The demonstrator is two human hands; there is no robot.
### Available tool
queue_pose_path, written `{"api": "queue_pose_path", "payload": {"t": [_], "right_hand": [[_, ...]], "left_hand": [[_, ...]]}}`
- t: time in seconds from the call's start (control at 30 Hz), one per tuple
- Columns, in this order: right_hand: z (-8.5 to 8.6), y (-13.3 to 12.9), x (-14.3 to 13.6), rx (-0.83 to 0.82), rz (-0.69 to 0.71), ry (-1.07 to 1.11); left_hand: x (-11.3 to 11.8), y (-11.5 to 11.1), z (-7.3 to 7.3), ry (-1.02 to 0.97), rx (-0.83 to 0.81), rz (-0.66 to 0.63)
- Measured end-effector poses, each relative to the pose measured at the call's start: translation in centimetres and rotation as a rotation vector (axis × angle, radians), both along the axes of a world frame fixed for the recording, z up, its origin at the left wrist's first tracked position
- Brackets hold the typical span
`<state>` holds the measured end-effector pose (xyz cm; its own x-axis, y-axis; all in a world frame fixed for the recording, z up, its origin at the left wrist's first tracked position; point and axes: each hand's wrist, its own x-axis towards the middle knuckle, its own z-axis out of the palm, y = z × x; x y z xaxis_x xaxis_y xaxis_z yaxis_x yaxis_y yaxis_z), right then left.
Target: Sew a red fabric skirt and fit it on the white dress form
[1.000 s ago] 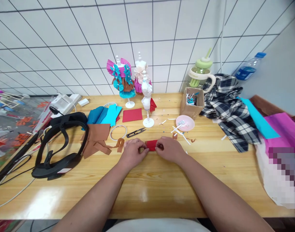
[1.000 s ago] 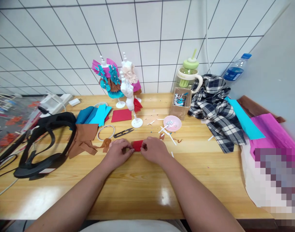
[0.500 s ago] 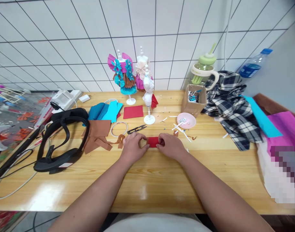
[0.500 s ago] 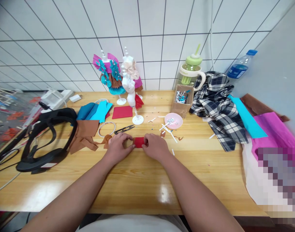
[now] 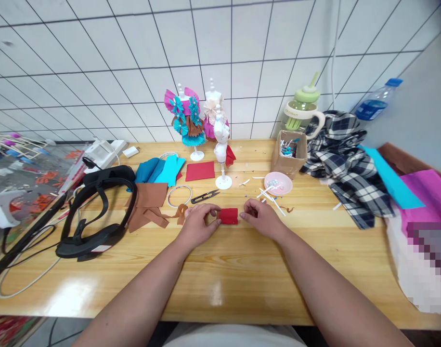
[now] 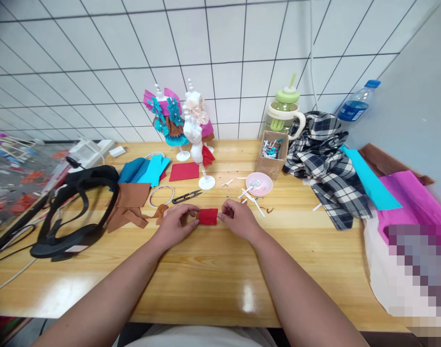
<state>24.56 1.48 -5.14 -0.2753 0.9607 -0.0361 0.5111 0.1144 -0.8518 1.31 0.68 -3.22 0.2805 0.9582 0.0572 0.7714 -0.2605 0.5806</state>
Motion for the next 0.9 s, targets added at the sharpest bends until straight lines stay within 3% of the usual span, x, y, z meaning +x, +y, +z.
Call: {"api": "queue_pose_path", "payload": {"t": [0.2, 0.3, 0.4, 0.53, 0.63, 0.73, 0.9], "right_hand": [[0.9, -0.5, -0.8, 0.053, 0.045, -0.161], [1.0, -0.5, -0.8, 0.053, 0.039, -0.165], [0.6, -0.4, -0.8, 0.066, 0.035, -0.154], [0.4, -0.6, -0.9, 0.103, 0.025, -0.143], [0.7, -0.8, -0.9, 0.178, -0.044, -0.105], [1.3, -1.1, -0.8, 0.242, -0.135, -0.032], [1.7, -1.5, -0.9, 0.267, -0.165, 0.087]], "left_hand": [[-1.2, 0.5, 0.3, -0.035, 0.172, -0.071], [-2.3, 1.6, 0.1, 0.141, 0.263, 0.065], [-2.7, 2.2, -0.1, 0.334, 0.214, 0.206], [-2.2, 1.7, 0.3, 0.411, 0.228, 0.174], [-1.9, 1.0, 0.5, 0.311, 0.241, 0.144], [-1.8, 0.6, 0.3, 0.045, 0.174, 0.123], [-1.2, 0.2, -0.2, -0.234, 0.089, 0.088]]}}
